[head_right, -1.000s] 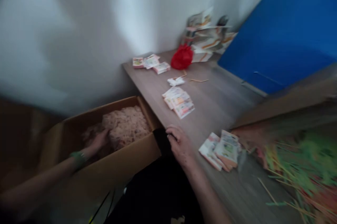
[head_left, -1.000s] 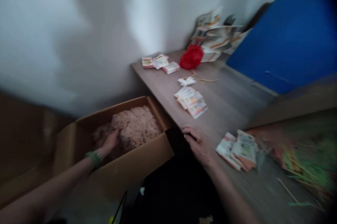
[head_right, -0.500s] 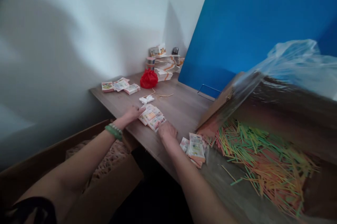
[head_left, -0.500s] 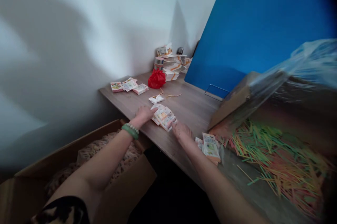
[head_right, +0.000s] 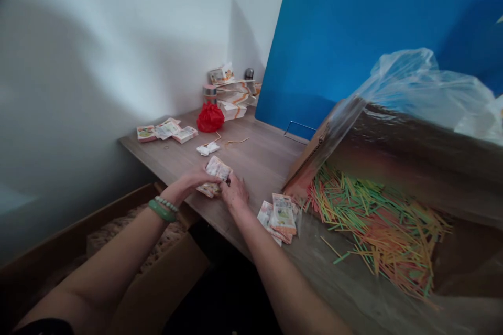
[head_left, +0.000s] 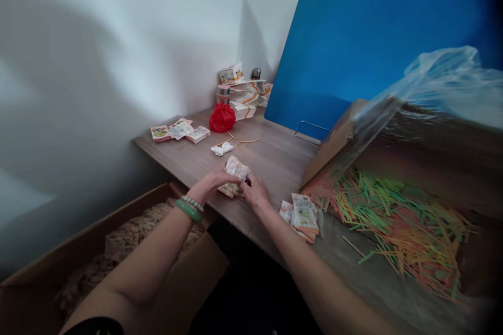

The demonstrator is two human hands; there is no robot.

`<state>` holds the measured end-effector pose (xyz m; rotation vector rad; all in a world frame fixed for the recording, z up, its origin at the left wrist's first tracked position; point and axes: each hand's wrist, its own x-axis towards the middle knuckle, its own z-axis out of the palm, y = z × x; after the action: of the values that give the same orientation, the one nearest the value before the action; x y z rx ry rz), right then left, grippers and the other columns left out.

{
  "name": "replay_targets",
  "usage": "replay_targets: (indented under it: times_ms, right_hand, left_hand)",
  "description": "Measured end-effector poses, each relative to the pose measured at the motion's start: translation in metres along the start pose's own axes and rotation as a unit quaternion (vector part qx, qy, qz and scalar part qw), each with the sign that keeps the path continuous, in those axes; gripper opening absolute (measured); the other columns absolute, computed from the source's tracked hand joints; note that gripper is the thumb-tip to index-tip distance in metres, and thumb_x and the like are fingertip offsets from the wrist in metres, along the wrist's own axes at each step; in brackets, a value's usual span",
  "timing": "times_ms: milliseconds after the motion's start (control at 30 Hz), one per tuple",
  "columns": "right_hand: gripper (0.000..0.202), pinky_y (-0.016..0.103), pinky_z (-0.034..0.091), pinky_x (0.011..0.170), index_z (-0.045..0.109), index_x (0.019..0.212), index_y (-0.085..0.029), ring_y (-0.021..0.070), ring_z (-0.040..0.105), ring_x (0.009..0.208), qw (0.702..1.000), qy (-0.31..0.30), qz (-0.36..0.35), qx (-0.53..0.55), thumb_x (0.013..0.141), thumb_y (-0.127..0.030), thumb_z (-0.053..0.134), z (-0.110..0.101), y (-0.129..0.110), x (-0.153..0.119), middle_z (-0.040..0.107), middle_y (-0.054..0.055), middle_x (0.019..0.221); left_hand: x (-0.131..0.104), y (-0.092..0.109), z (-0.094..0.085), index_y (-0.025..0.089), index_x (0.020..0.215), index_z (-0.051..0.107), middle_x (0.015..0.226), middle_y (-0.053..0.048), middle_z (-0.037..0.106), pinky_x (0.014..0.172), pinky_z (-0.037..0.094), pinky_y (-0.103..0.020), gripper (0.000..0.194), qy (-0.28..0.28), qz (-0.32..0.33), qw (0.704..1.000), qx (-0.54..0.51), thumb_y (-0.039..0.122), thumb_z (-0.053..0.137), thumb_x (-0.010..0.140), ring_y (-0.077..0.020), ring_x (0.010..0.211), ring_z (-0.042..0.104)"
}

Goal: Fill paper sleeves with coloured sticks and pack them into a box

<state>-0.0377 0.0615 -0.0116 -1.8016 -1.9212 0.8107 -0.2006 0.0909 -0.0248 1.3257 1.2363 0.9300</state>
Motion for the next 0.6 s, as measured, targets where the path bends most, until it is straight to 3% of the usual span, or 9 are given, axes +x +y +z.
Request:
replay_targets:
  times_ms: [100,200,300,400,500,600]
  right_hand:
    - [0.027,0.035,0.049,0.089,0.064,0.103,-0.022,0.0236,0.063,0.104,0.995,0.014,-0.026,0.098,0.083,-0.041,0.067,0.010,0.009,-0.001,0.070,0.007,0.108]
    - [0.049,0.035,0.052,0.087,0.058,0.109,-0.021,0.0224,0.065,0.099,0.973,0.012,-0.018,0.228,0.070,-0.040,0.079,0.018,0.013,-0.005,0.072,0.006,0.108]
    - [0.066,0.034,0.055,0.088,0.052,0.123,-0.022,0.0216,0.068,0.103,0.927,-0.042,-0.051,0.370,0.064,-0.029,0.080,0.016,0.011,-0.012,0.072,0.007,0.120]
    - [0.060,0.033,0.056,0.090,0.057,0.120,-0.024,0.0217,0.069,0.105,0.891,-0.065,-0.096,0.439,0.063,-0.023,0.076,0.003,0.008,-0.019,0.073,0.004,0.122]
    - [0.046,0.032,0.055,0.087,0.062,0.108,-0.025,0.0206,0.069,0.097,0.907,-0.051,-0.106,0.404,0.064,-0.021,0.073,-0.010,0.013,-0.023,0.076,0.001,0.110]
    - [0.029,0.030,0.053,0.078,0.063,0.091,-0.024,0.0189,0.066,0.085,0.942,-0.076,-0.105,0.309,0.064,-0.020,0.072,-0.013,0.024,-0.026,0.075,-0.003,0.092]
  left_hand:
    - [-0.018,-0.005,-0.005,0.016,0.107,0.067,0.095,-0.009,0.079,0.070,0.061,-0.038,0.054,-0.016,-0.040,0.992,-0.118,0.020,0.086,0.056,-0.0246,0.076,0.074]
    - [-0.037,-0.012,-0.006,0.015,0.109,0.066,0.095,-0.008,0.079,0.076,0.061,-0.038,0.068,0.011,-0.030,0.978,-0.206,0.017,0.091,0.046,-0.0250,0.081,0.074]
    - [-0.052,-0.014,0.003,0.015,0.110,0.066,0.097,-0.008,0.078,0.085,0.060,-0.041,0.069,0.031,0.012,0.973,-0.226,0.020,0.094,0.047,-0.0271,0.090,0.074]
    - [-0.059,-0.009,0.018,0.017,0.117,0.062,0.109,-0.009,0.076,0.092,0.058,-0.041,0.071,0.040,0.052,0.971,-0.230,0.026,0.093,0.054,-0.0283,0.100,0.073]
    - [-0.057,-0.006,0.026,0.022,0.134,0.051,0.129,-0.010,0.068,0.098,0.055,-0.041,0.091,0.013,0.084,0.972,-0.217,0.024,0.093,0.054,-0.0288,0.113,0.068]
    - [-0.054,-0.012,0.021,0.024,0.138,0.047,0.128,-0.011,0.065,0.100,0.053,-0.043,0.100,-0.049,0.056,0.987,-0.142,0.016,0.092,0.049,-0.0290,0.115,0.066]
